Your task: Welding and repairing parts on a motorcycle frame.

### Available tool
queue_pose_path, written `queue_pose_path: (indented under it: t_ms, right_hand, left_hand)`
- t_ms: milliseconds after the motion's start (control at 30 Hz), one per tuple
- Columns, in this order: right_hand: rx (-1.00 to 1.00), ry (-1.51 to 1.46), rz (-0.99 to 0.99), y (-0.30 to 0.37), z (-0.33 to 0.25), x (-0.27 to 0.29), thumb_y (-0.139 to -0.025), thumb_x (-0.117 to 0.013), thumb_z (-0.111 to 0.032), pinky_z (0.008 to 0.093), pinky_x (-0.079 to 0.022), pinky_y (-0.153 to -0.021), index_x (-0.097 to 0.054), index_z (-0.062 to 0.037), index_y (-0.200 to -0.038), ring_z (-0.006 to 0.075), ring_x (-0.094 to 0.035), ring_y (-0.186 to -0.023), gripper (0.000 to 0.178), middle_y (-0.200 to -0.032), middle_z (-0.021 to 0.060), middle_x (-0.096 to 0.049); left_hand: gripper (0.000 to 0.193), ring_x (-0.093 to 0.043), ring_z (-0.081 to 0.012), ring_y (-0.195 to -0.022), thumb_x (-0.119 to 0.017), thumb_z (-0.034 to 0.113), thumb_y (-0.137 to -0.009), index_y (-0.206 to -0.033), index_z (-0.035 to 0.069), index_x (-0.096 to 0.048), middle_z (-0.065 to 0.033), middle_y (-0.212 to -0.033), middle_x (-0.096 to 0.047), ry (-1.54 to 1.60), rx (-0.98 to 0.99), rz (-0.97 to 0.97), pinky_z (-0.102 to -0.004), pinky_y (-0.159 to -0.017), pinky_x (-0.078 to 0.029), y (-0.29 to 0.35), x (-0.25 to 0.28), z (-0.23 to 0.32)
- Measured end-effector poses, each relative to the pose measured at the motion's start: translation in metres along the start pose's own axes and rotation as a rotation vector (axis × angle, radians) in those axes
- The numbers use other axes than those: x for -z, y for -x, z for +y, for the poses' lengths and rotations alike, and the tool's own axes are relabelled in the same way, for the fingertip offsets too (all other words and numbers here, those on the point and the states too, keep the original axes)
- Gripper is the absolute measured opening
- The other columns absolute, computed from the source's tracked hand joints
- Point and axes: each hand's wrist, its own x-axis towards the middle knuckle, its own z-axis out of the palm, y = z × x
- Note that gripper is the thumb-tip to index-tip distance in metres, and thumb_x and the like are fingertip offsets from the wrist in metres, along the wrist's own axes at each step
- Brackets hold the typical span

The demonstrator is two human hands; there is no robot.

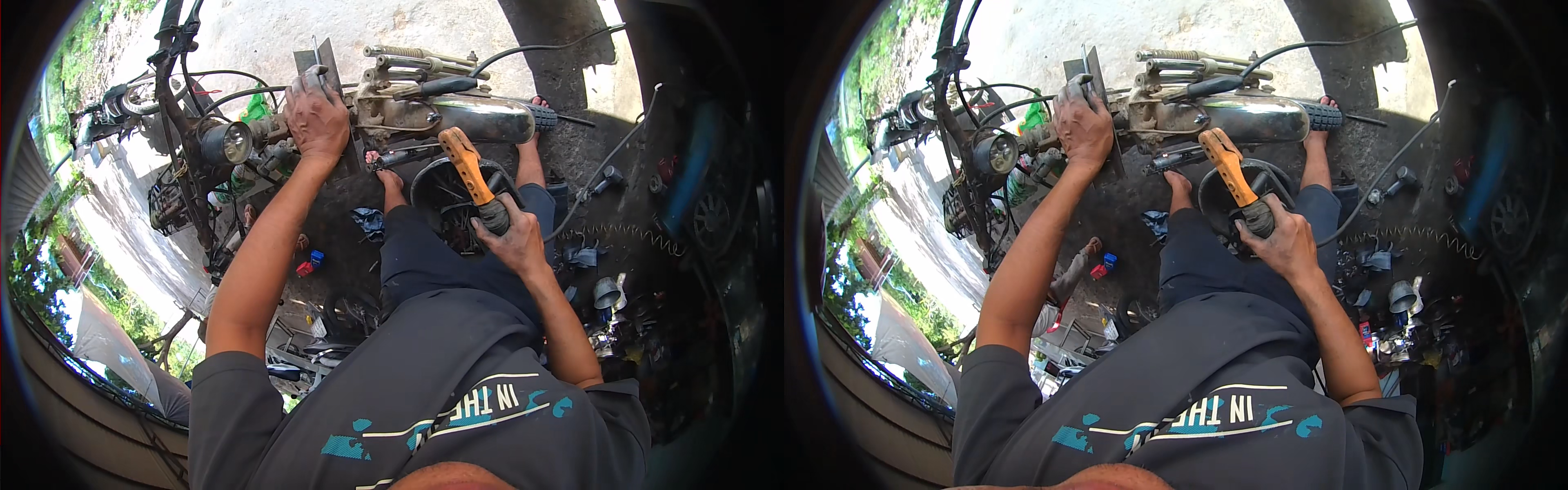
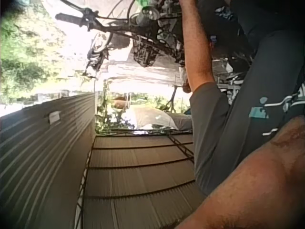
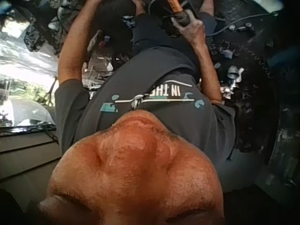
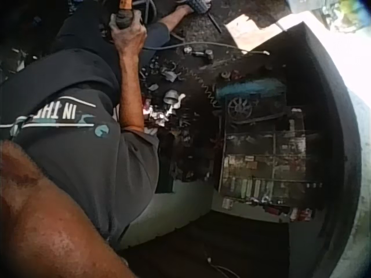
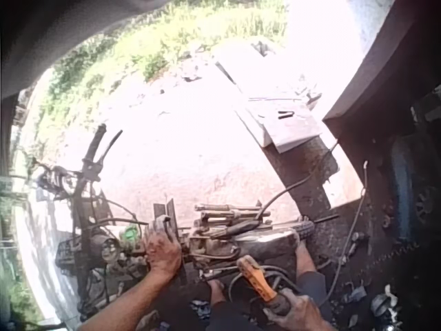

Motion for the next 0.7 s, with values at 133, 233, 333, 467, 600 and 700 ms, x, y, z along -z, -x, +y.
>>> queue_pose_path:
  t_ms: [133, 233, 333, 467, 600, 700]
  right_hand:
    - [0.032, 0.024, -0.009, 0.001, 0.002, -0.003, -0.088, -0.088, -0.025, 0.0450, -0.061, -0.073, -0.065, -0.0023, -0.116, 0.0386, -0.079, -0.088, 0.043, -0.087, 0.0214, -0.077]
    - [0.039, 0.042, -0.004, 0.000, 0.001, -0.002, -0.088, -0.089, -0.019, 0.0398, -0.060, -0.072, -0.066, -0.0012, -0.114, 0.0327, -0.081, -0.085, 0.040, -0.084, 0.0189, -0.077]
    - [0.012, 0.037, -0.021, 0.000, 0.001, -0.002, -0.088, -0.089, -0.020, 0.0400, -0.060, -0.072, -0.066, -0.0014, -0.114, 0.0330, -0.081, -0.085, 0.040, -0.085, 0.0190, -0.077]
    - [0.034, 0.016, -0.002, 0.001, 0.002, -0.003, -0.088, -0.089, -0.020, 0.0403, -0.060, -0.071, -0.066, -0.0016, -0.114, 0.0333, -0.081, -0.085, 0.040, -0.085, 0.0190, -0.077]
    - [-0.023, 0.005, -0.040, 0.000, 0.004, -0.002, -0.086, -0.089, -0.032, 0.0513, -0.061, -0.075, -0.066, -0.0053, -0.115, 0.0451, -0.076, -0.088, 0.046, -0.087, 0.0228, -0.077]
    - [-0.011, 0.007, -0.039, 0.000, 0.003, -0.002, -0.086, -0.089, -0.033, 0.0513, -0.061, -0.075, -0.066, -0.0057, -0.115, 0.0450, -0.076, -0.087, 0.046, -0.088, 0.0227, -0.077]
  left_hand:
    - [0.030, -0.063, -0.0433, -0.114, -0.058, 0.016, -0.101, -0.127, 0.002, -0.064, -0.0219, -0.118, -0.067, 0.004, -0.001, 0.000, -0.0538, -0.101, -0.049, 0.000, -0.001, -0.002]
    - [0.030, -0.063, -0.0408, -0.113, -0.060, 0.020, -0.100, -0.125, 0.004, -0.065, -0.0204, -0.118, -0.066, -0.056, -0.042, 0.038, -0.0529, -0.095, -0.051, 0.000, -0.005, -0.007]
    - [0.030, -0.063, -0.0410, -0.113, -0.060, 0.020, -0.099, -0.124, 0.004, -0.065, -0.0208, -0.118, -0.066, -0.006, -0.032, 0.025, -0.0530, -0.095, -0.051, 0.000, -0.003, -0.006]
    - [0.031, -0.064, -0.0428, -0.113, -0.059, 0.018, -0.101, -0.128, 0.003, -0.064, -0.0215, -0.119, -0.067, -0.009, -0.013, -0.008, -0.0539, -0.099, -0.051, 0.000, 0.000, -0.001]
    - [0.032, -0.064, -0.0428, -0.113, -0.059, 0.018, -0.101, -0.128, 0.003, -0.064, -0.0218, -0.117, -0.068, -0.028, -0.009, -0.003, -0.0545, -0.099, -0.051, 0.001, -0.002, -0.003]
    - [0.030, -0.064, -0.0424, -0.113, -0.059, 0.017, -0.101, -0.127, 0.003, -0.064, -0.0217, -0.117, -0.068, -0.074, -0.032, 0.050, -0.0539, -0.100, -0.051, 0.002, -0.009, -0.012]
